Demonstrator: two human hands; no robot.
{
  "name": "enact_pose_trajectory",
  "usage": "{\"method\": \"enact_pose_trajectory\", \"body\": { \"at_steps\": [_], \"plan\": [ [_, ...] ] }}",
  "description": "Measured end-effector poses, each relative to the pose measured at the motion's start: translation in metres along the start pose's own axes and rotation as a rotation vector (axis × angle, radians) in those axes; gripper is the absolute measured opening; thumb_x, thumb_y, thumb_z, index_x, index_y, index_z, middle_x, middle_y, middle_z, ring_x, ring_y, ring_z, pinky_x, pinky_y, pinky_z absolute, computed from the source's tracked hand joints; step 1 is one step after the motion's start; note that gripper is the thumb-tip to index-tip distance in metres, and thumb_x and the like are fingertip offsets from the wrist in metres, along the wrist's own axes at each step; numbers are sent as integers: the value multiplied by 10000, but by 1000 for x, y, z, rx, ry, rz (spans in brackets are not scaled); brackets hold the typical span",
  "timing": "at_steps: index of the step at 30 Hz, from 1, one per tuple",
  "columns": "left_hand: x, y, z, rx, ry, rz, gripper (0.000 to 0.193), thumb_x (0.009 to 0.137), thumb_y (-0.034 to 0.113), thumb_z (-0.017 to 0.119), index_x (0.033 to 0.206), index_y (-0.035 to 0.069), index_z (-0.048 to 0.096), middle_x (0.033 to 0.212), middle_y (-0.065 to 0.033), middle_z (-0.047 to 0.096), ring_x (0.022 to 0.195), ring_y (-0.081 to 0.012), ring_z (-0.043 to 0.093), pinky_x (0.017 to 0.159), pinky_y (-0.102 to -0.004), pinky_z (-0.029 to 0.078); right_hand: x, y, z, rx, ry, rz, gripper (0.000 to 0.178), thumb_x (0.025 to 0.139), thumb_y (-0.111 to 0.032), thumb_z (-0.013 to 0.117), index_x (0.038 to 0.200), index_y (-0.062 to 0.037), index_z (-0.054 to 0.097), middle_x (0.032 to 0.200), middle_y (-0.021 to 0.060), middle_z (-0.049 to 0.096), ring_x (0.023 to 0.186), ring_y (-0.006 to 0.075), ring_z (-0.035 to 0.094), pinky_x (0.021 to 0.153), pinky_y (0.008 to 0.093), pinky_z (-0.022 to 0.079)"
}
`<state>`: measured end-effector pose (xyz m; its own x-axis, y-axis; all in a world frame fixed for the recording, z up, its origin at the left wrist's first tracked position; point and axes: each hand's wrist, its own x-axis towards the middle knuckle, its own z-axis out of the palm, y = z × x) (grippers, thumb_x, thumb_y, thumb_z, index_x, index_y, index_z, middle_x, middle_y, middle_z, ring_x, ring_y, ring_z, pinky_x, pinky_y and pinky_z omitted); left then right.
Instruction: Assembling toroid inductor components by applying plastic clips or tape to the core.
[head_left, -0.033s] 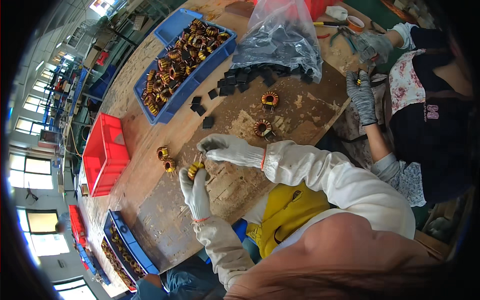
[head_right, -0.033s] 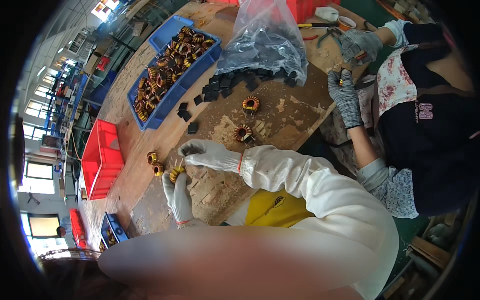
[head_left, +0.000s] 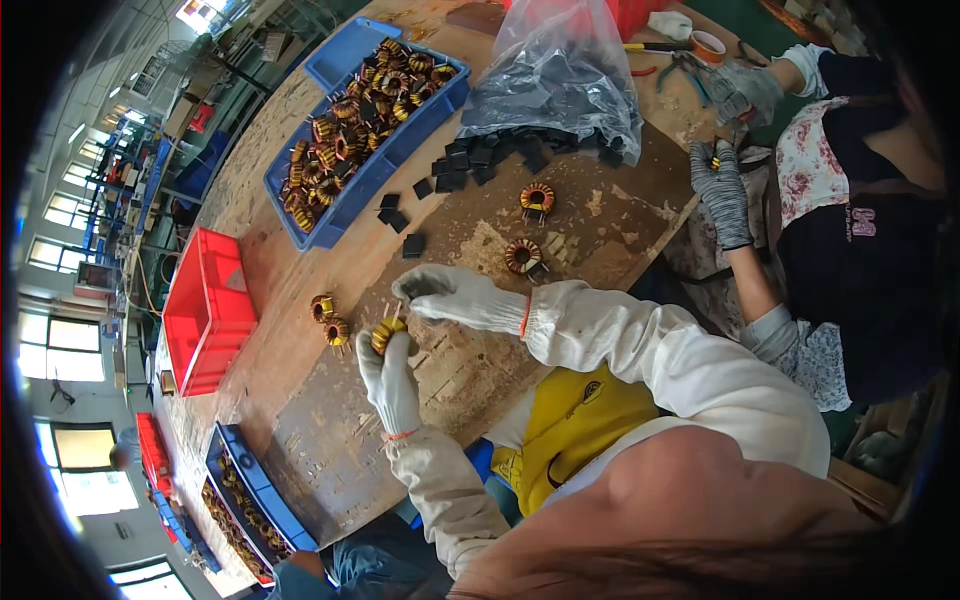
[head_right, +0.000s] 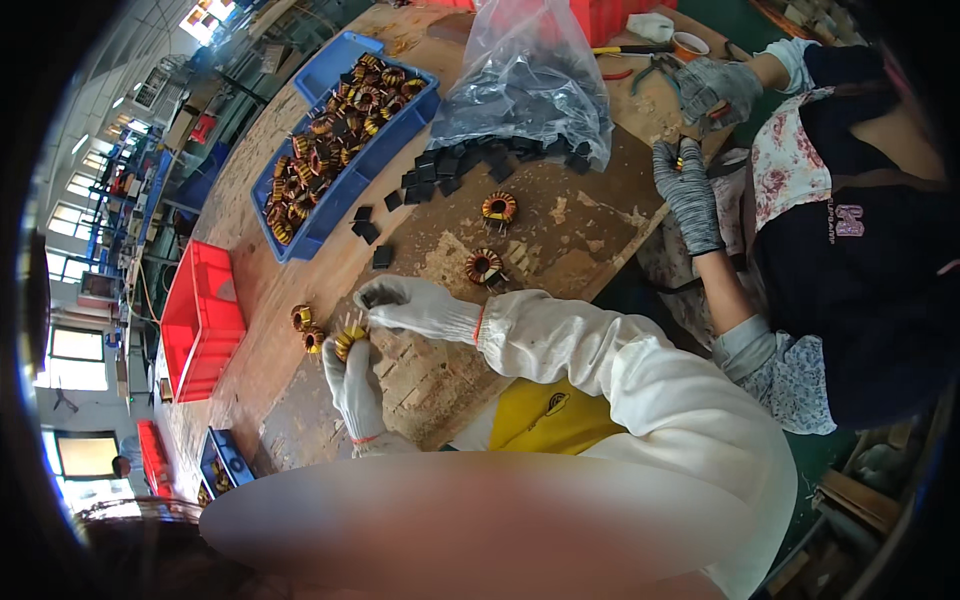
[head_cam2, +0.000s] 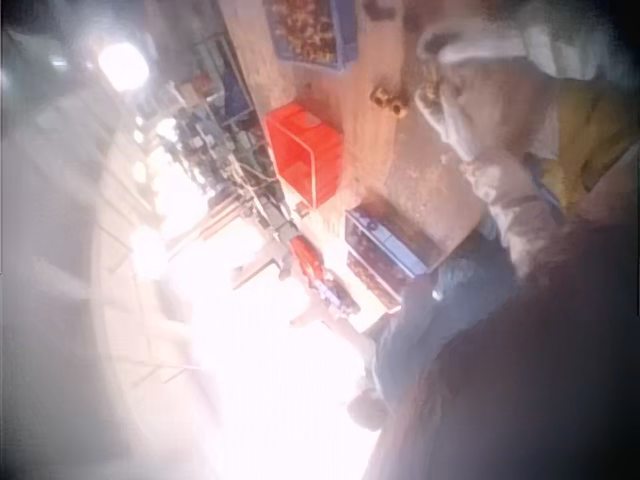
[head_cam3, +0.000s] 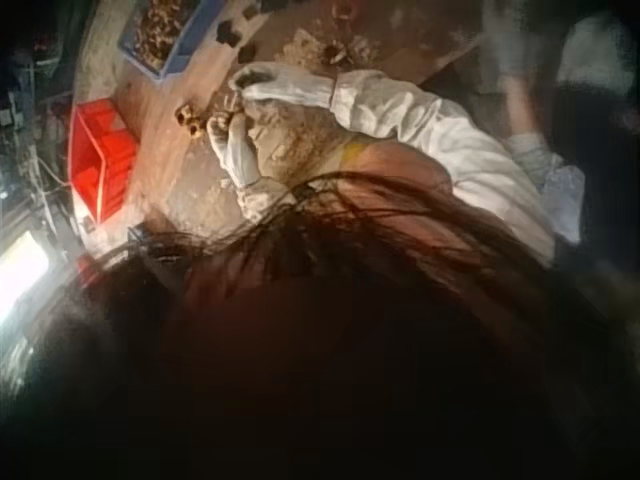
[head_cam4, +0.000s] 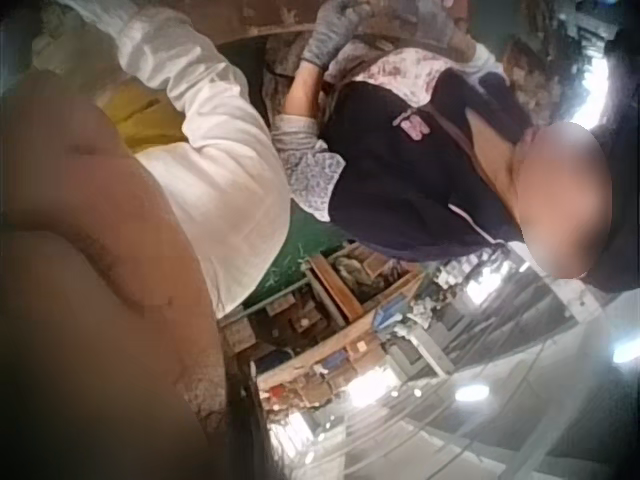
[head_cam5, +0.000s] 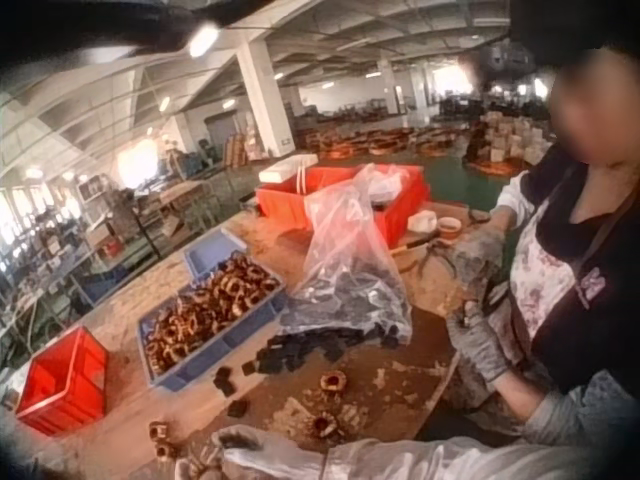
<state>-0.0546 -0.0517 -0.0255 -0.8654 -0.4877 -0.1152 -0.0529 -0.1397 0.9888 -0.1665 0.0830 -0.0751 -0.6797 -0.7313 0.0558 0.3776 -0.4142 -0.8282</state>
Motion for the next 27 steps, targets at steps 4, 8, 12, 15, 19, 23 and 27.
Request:
{"method": "enact_pose_trajectory", "body": {
  "at_steps": [4,8,12,15,19,23,27],
  "plan": [
    [23,-24,21,-460,14,42,224,922,5,610,1127,84,568,1018,-36,644,787,-118,566,711,-261,468,2,-19,-3,101,150,52,326,932,-48,606,1256,-61,574,1084,-17,625,876,59,570,749,228,476],
    [35,-44,5,-531,-206,42,278,918,-7,612,1166,106,560,1056,-43,651,832,-137,592,751,-269,489,2,-28,-6,36,192,48,283,942,-89,608,1225,-66,608,1029,-27,629,871,55,566,737,231,469],
    [26,-37,4,-494,-178,4,259,914,-10,610,1136,111,553,1003,-29,636,812,-125,586,750,-267,489,5,-19,-8,67,152,47,329,929,-88,622,1255,-58,587,1067,-16,618,866,60,562,738,237,469],
    [27,-41,9,-506,-149,35,271,911,-6,615,1145,112,546,1004,-26,633,777,-111,560,726,-257,474,3,-16,-10,21,94,44,339,930,-85,619,1266,-74,582,1099,-20,619,868,61,560,744,240,471],
    [24,-40,9,-509,-133,37,264,909,7,623,1138,113,547,955,-8,606,741,-98,523,680,-246,445,7,-14,-14,64,2,94,306,950,-104,596,1255,-80,594,1105,-18,635,865,71,563,734,245,471],
    [23,-33,17,-480,-99,20,222,912,64,638,1111,114,551,895,-1,573,705,-97,483,652,-247,416,5,-17,-20,133,-54,128,280,966,-117,561,1240,-75,601,1095,-15,646,848,83,578,735,255,475],
    [29,-40,8,-547,-139,-10,249,911,76,636,1141,120,550,906,-11,571,717,-109,481,655,-263,409,3,-21,-21,239,-82,171,279,956,-107,569,1230,-71,604,1086,-17,649,850,82,594,737,258,478]
  ]
}}
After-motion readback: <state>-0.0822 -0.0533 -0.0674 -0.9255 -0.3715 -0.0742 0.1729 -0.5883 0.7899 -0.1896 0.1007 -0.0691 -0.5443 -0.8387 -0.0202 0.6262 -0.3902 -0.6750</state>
